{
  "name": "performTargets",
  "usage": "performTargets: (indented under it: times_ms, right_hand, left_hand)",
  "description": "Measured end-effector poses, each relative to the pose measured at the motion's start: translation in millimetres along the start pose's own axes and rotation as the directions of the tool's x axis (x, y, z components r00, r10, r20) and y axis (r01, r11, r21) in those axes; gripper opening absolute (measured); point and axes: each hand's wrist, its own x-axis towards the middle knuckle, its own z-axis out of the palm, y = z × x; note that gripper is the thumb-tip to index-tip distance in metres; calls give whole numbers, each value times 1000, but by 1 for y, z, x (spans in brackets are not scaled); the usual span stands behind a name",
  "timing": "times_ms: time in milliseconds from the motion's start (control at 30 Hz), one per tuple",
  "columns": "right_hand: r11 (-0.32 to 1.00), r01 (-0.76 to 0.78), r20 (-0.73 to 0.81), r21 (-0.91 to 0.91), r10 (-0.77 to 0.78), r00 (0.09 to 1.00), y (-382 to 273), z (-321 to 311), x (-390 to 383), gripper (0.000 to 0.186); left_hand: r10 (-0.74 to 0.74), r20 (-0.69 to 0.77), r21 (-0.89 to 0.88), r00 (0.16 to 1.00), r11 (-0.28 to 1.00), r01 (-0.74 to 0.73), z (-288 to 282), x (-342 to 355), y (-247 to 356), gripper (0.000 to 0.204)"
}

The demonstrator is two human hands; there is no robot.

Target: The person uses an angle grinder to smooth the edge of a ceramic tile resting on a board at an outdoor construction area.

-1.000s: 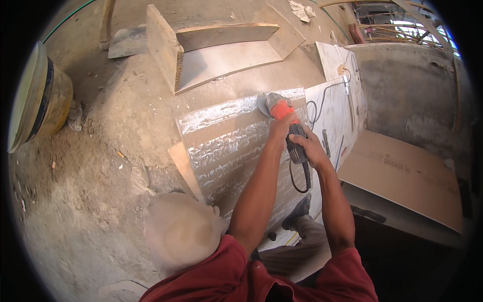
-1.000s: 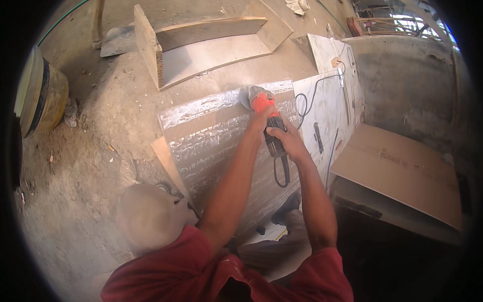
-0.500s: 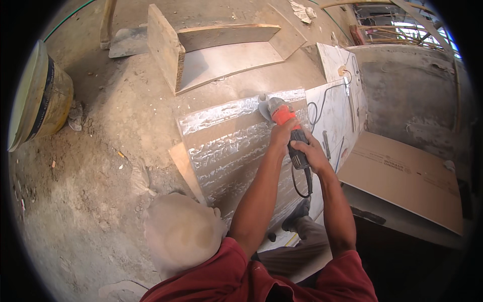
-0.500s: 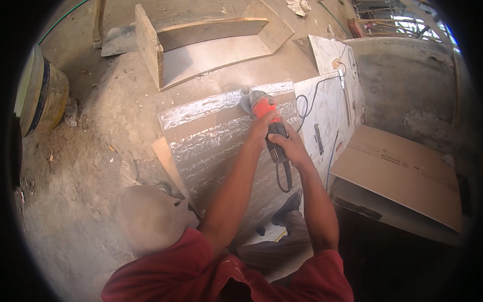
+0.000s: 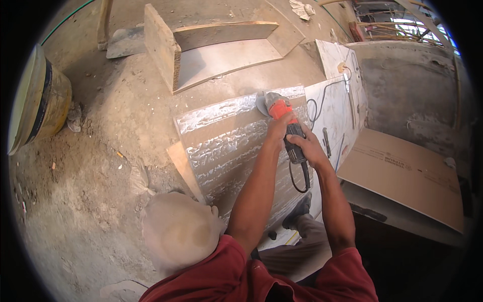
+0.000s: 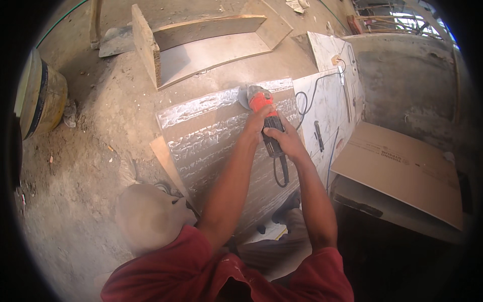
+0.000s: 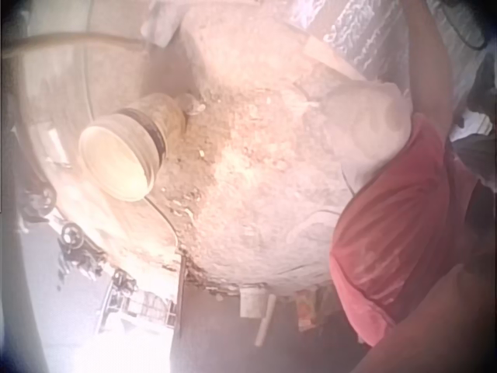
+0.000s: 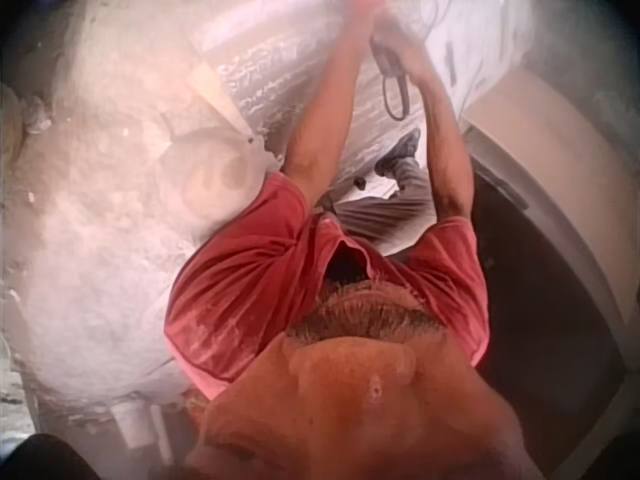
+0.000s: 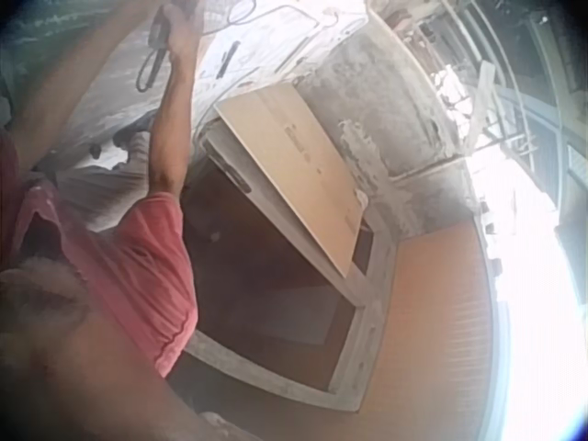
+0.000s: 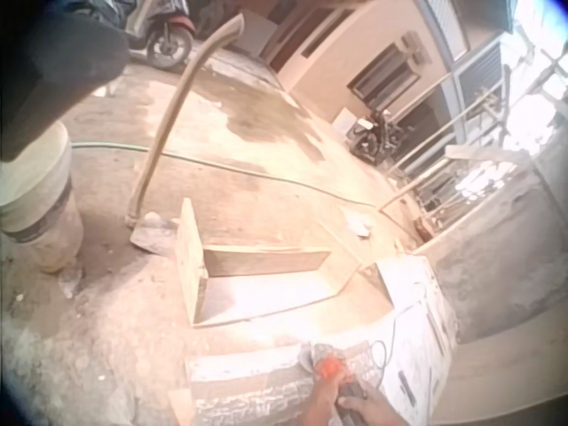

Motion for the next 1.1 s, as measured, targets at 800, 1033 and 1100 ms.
performTargets:
  times_ms: [800, 1033, 1100]
  right_hand:
    - [999, 35, -14, -38, -35, 999, -1, 5, -2, 82]
    - [987, 31, 3, -159, -31, 1000, -2, -6, 2, 84]
    - [984, 7, 1, -177, -7, 1000, -5, -7, 0, 83]
  left_hand:
    - [-3, 41, 19, 999, 1000, 2, -8, 3, -2, 33]
    - [-16, 67, -55, 998, 998, 20, 1, -4, -3, 33]
    - [2, 66, -155, 998, 988, 8, 3, -2, -7, 31]
